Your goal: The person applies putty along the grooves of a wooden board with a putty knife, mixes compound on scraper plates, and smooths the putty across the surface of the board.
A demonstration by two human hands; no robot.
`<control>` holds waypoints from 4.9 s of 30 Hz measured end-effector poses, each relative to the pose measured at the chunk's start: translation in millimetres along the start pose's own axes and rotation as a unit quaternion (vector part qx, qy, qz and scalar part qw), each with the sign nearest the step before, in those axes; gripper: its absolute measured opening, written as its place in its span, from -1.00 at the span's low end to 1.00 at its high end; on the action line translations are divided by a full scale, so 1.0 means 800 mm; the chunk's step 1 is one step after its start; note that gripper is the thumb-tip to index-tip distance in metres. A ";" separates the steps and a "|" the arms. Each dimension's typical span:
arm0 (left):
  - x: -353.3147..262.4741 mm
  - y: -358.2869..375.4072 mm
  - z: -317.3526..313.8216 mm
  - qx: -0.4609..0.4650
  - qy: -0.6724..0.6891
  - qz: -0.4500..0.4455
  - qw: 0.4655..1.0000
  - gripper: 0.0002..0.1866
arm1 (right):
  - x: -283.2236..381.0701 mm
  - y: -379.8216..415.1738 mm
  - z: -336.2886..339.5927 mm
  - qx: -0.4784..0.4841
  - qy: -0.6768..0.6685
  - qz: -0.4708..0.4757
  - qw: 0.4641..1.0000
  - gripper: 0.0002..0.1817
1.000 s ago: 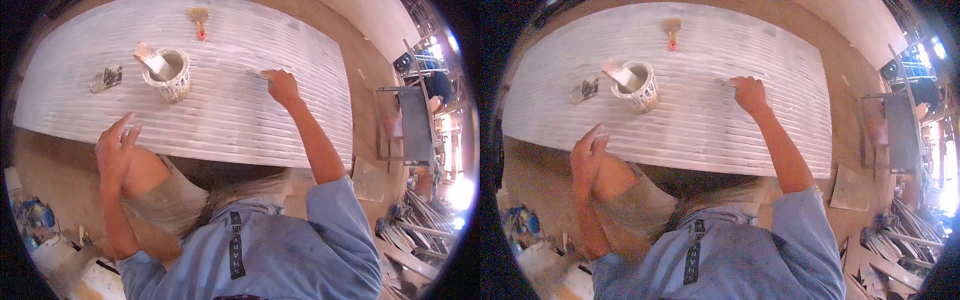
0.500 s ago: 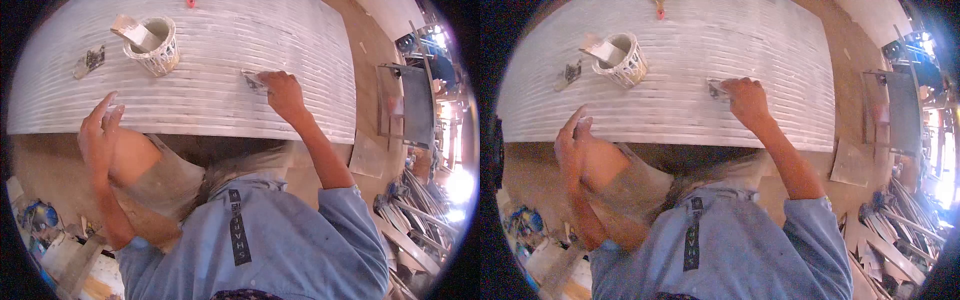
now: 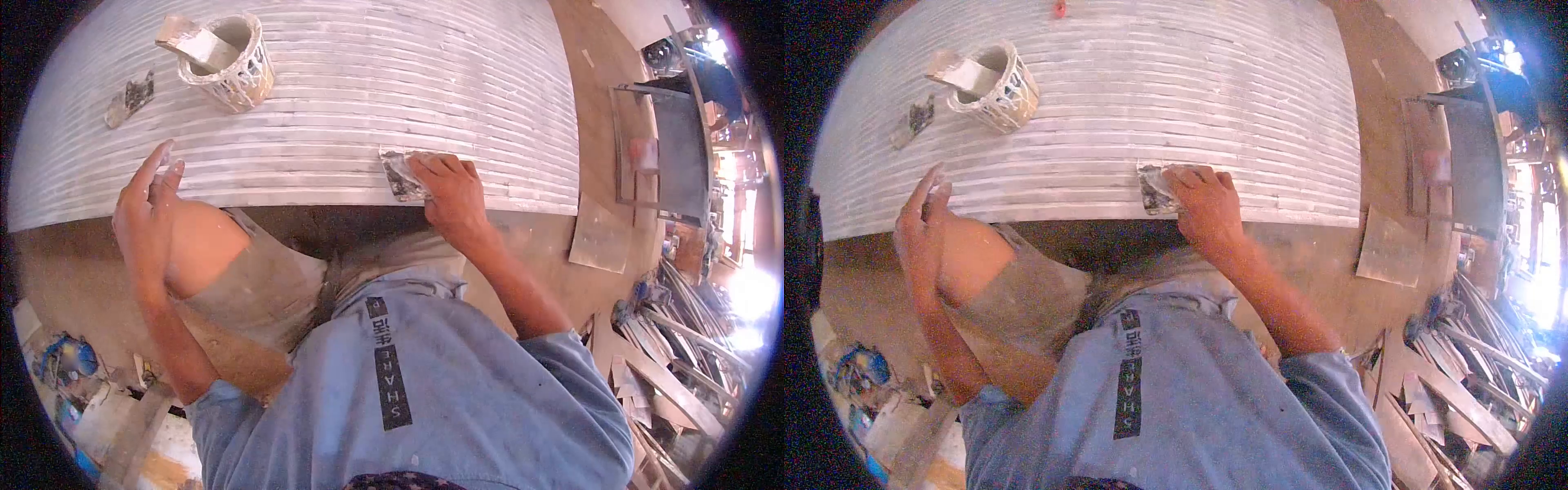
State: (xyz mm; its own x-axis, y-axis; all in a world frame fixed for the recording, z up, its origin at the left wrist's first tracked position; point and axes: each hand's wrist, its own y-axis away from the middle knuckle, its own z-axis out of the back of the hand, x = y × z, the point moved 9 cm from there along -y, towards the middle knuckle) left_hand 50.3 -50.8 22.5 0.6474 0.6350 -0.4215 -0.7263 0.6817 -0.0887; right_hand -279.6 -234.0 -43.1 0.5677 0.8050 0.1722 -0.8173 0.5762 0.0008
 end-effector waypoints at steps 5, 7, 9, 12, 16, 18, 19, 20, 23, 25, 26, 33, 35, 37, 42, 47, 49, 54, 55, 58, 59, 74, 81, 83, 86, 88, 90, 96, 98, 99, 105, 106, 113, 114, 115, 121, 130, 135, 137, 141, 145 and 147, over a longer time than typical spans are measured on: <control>-0.004 -0.001 -0.001 0.042 0.009 0.036 0.998 -0.59 | 0.002 -0.001 0.002 0.062 -0.009 0.000 0.998 -0.42; 0.001 0.001 -0.005 0.030 0.005 0.022 0.999 -0.60 | -0.007 -0.019 0.024 -0.041 0.014 -0.005 0.999 -0.48; -0.004 -0.001 -0.005 0.020 0.000 -0.001 1.000 -0.60 | -0.018 -0.040 0.014 -0.056 0.005 -0.008 0.998 -0.49; -0.008 -0.001 -0.006 0.022 0.003 -0.001 1.000 -0.60 | -0.017 -0.039 -0.001 -0.047 0.024 -0.022 0.998 -0.51; 0.005 -0.009 -0.003 0.028 0.005 0.006 1.000 -0.61 | -0.013 -0.023 0.003 -0.043 0.011 -0.014 0.999 -0.52; -0.001 -0.013 -0.004 0.027 0.006 -0.012 1.000 -0.60 | -0.018 -0.025 0.008 -0.043 0.013 -0.008 0.999 -0.55; -0.002 -0.011 -0.004 0.030 0.002 0.005 1.000 -0.60 | -0.022 -0.030 0.005 -0.048 0.017 -0.013 0.999 -0.54; -0.002 -0.006 -0.007 0.039 -0.004 0.025 0.999 -0.60 | -0.024 -0.028 0.001 -0.046 0.020 -0.019 0.999 -0.52; 0.000 -0.002 -0.009 0.043 0.013 0.020 0.999 -0.60 | -0.011 -0.007 -0.011 -0.009 0.035 -0.032 0.999 -0.47; 0.005 -0.007 -0.011 0.042 0.013 0.009 0.999 -0.60 | 0.002 0.020 -0.005 -0.004 0.019 -0.040 0.999 -0.46; 0.006 -0.009 -0.011 0.038 0.012 0.001 0.999 -0.61 | 0.009 0.034 -0.003 -0.001 0.002 -0.044 0.999 -0.45; -0.003 -0.003 -0.011 0.038 -0.004 0.012 0.999 -0.62 | -0.044 0.115 0.040 -0.013 -0.024 -0.085 0.996 -0.36; -0.005 0.001 -0.010 0.045 -0.003 0.020 0.999 -0.62 | -0.110 0.131 0.047 0.003 0.058 -0.136 0.989 -0.33; -0.001 -0.002 -0.013 0.034 -0.006 0.005 0.999 -0.63 | -0.168 0.139 0.056 0.009 0.055 -0.151 0.987 -0.32; -0.002 -0.002 -0.016 0.025 -0.004 -0.013 1.000 -0.64 | -0.192 0.167 0.033 0.018 0.031 -0.171 0.985 -0.34; 0.000 -0.008 -0.018 0.050 -0.018 -0.001 0.999 -0.61 | -0.195 0.157 0.042 0.082 0.036 -0.183 0.979 -0.33; -0.006 -0.002 -0.018 0.047 -0.025 0.003 0.999 -0.60 | -0.196 0.152 0.056 -0.005 0.065 -0.185 0.981 -0.33; -0.005 -0.005 -0.016 0.045 -0.027 -0.003 0.999 -0.58 | -0.193 0.168 0.035 0.027 0.015 -0.220 0.975 -0.34; -0.001 -0.007 -0.018 0.051 -0.026 -0.003 0.998 -0.58 | -0.193 0.175 0.028 0.074 0.012 -0.242 0.967 -0.35; -0.003 -0.007 -0.020 0.056 -0.021 -0.007 0.998 -0.57 | -0.138 0.155 0.036 0.007 -0.007 -0.157 0.988 -0.33; -0.007 -0.006 -0.021 0.058 -0.015 -0.013 0.998 -0.57 | -0.120 0.145 0.031 0.010 -0.011 -0.157 0.987 -0.33; -0.208 0.156 -0.186 0.420 0.396 -0.087 0.812 -0.64 | -0.099 0.152 0.003 -0.247 -0.635 -0.369 0.633 -0.75; -0.257 0.187 -0.228 0.423 0.553 0.103 0.710 -0.76 | -0.023 0.093 -0.018 -0.180 -0.798 -0.345 0.461 -0.61; -0.257 0.182 -0.237 0.406 0.557 0.112 0.716 -0.77 | -0.046 0.107 0.018 -0.237 -0.698 -0.332 0.589 -0.57; -0.247 0.177 -0.248 0.372 0.643 0.212 0.635 -0.77 | -0.084 0.142 0.073 -0.324 -0.383 -0.254 0.827 -0.52; -0.251 0.179 -0.253 0.386 0.626 0.228 0.638 -0.75 | -0.078 0.150 0.092 -0.342 -0.169 -0.176 0.908 -0.50; -0.265 0.196 -0.264 0.413 0.615 0.252 0.622 -0.75 | -0.050 0.134 0.078 -0.234 -0.001 -0.070 0.970 -0.49; -0.310 0.216 -0.254 0.531 0.611 0.117 0.576 -0.72 | -0.086 0.107 0.110 -0.289 -0.049 -0.008 0.956 -0.61; -0.264 0.186 -0.228 0.438 0.606 0.034 0.663 -0.73 | -0.104 0.080 0.111 -0.163 -0.089 -0.050 0.981 -0.69; -0.236 0.166 -0.204 0.380 0.538 -0.022 0.752 -0.75 | -0.106 0.072 0.110 -0.107 -0.081 -0.051 0.990 -0.77; -0.073 0.131 -0.077 0.114 0.383 -0.019 0.917 -0.83 | -0.099 0.040 0.082 0.019 -0.108 -0.034 0.993 -0.80; -0.064 0.131 -0.048 0.066 0.349 -0.031 0.934 -0.83 | -0.103 0.037 0.071 0.020 -0.108 -0.029 0.994 -0.80; -0.015 0.129 -0.001 -0.066 0.243 -0.043 0.967 -0.84 | -0.123 0.003 0.073 -0.039 -0.069 -0.053 0.995 -0.68; -0.017 0.125 0.000 -0.068 0.242 -0.042 0.967 -0.84 | -0.118 -0.001 0.072 -0.030 -0.093 -0.038 0.995 -0.67; -0.027 0.122 0.004 -0.072 0.241 -0.071 0.965 -0.85 | -0.105 -0.001 0.063 -0.030 -0.098 0.000 0.995 -0.70; -0.027 0.118 -0.001 -0.109 0.180 -0.143 0.967 -0.86 | -0.064 -0.041 0.059 -0.020 -0.073 0.010 0.997 -0.67; -0.058 0.115 0.014 -0.108 0.191 -0.173 0.960 -0.86 | -0.020 -0.077 0.061 -0.050 -0.030 0.062 0.996 -0.77; -0.032 0.124 -0.004 -0.131 0.104 -0.187 0.968 -0.84 | -0.046 -0.064 0.053 0.017 -0.038 0.027 0.999 -0.77; -0.031 0.120 -0.008 -0.129 0.175 -0.184 0.959 -0.84 | -0.070 -0.065 0.058 -0.038 -0.023 0.032 0.999 -0.72; -0.040 0.120 -0.004 -0.136 0.154 -0.177 0.962 -0.85 | -0.108 -0.089 0.088 -0.067 -0.026 -0.044 0.996 -0.72; -0.043 0.119 -0.001 -0.139 0.143 -0.180 0.963 -0.86 | -0.130 -0.119 0.069 -0.071 -0.010 -0.011 0.997 -0.73; -0.041 0.120 0.000 -0.143 0.144 -0.176 0.963 -0.87 | -0.140 -0.141 0.076 -0.074 -0.010 -0.023 0.997 -0.73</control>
State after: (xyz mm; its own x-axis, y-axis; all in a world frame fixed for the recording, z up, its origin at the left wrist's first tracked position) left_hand -40.5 -6.6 28.1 0.8043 0.2267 -0.5493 -0.5337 0.6822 -0.4998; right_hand -257.1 -397.5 -2.2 0.6009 0.7750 0.1958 -0.7659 0.6284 -0.1364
